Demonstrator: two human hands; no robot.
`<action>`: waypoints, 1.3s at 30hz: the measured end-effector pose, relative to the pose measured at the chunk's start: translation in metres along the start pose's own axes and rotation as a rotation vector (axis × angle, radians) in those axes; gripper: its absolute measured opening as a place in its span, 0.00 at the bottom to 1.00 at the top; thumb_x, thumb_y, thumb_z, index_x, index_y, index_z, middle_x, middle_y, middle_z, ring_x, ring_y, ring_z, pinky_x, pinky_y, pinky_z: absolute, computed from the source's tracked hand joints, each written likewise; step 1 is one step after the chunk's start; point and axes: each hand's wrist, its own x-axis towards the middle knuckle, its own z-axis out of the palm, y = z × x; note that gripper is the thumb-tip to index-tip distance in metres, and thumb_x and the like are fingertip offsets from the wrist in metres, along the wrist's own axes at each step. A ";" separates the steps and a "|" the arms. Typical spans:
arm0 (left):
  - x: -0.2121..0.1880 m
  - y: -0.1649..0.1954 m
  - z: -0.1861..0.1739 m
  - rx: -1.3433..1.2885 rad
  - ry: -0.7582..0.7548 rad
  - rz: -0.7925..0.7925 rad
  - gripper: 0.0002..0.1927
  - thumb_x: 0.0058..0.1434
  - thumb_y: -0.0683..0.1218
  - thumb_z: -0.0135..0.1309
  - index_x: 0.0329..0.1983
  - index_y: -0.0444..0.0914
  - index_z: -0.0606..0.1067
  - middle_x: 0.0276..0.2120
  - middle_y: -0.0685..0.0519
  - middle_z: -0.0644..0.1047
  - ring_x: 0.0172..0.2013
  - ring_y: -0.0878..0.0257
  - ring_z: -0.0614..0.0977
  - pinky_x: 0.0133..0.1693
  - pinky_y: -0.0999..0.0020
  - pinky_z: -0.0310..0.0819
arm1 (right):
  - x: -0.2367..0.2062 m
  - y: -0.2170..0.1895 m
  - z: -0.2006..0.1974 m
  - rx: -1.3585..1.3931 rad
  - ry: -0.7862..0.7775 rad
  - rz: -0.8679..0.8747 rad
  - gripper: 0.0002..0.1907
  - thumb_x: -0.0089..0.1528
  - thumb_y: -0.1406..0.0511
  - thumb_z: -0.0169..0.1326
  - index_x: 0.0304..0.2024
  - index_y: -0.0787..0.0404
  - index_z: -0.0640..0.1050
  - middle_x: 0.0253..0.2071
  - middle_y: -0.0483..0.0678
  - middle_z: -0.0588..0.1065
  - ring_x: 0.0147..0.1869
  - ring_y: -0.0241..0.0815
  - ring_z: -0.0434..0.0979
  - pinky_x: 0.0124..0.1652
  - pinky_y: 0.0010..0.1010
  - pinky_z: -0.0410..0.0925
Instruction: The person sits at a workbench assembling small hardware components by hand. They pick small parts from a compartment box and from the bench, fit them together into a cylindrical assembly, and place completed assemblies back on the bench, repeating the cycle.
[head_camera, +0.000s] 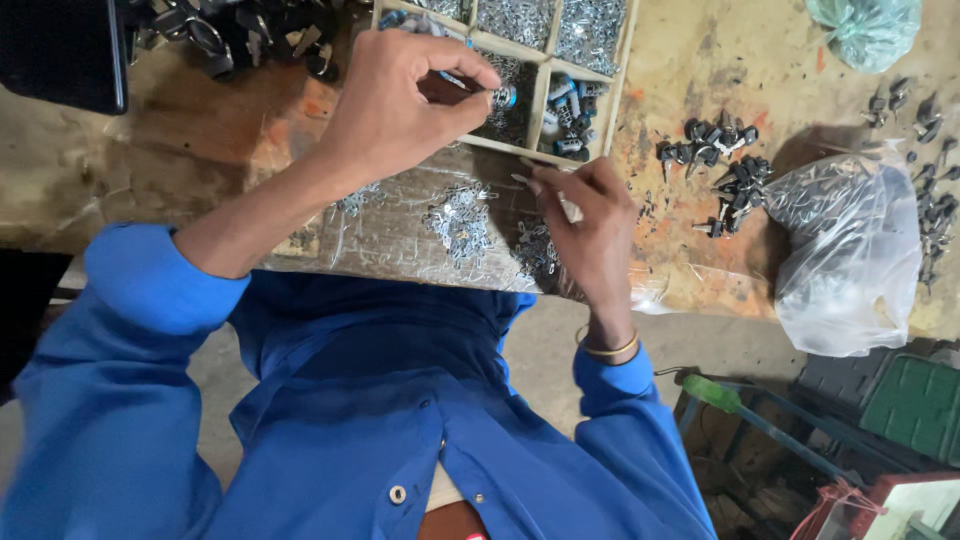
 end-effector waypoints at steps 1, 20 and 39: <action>-0.001 -0.001 0.000 -0.025 0.009 -0.009 0.07 0.66 0.39 0.64 0.46 0.34 0.84 0.38 0.49 0.86 0.38 0.66 0.88 0.41 0.73 0.84 | 0.006 0.000 -0.002 0.001 0.006 -0.029 0.10 0.61 0.69 0.68 0.45 0.57 0.85 0.32 0.48 0.69 0.34 0.45 0.72 0.34 0.37 0.64; -0.007 -0.010 0.013 -0.188 0.073 -0.052 0.12 0.64 0.35 0.65 0.50 0.31 0.81 0.45 0.47 0.85 0.45 0.63 0.88 0.50 0.70 0.85 | 0.102 0.019 0.014 0.089 -0.169 -0.334 0.09 0.61 0.72 0.66 0.45 0.63 0.83 0.41 0.51 0.73 0.45 0.50 0.76 0.44 0.40 0.68; -0.008 -0.013 0.011 -0.028 0.062 0.007 0.11 0.66 0.37 0.65 0.51 0.33 0.82 0.45 0.46 0.84 0.42 0.61 0.88 0.41 0.71 0.87 | 0.095 0.019 0.013 0.383 -0.038 -0.232 0.05 0.68 0.73 0.65 0.46 0.65 0.83 0.46 0.48 0.77 0.49 0.43 0.78 0.49 0.32 0.70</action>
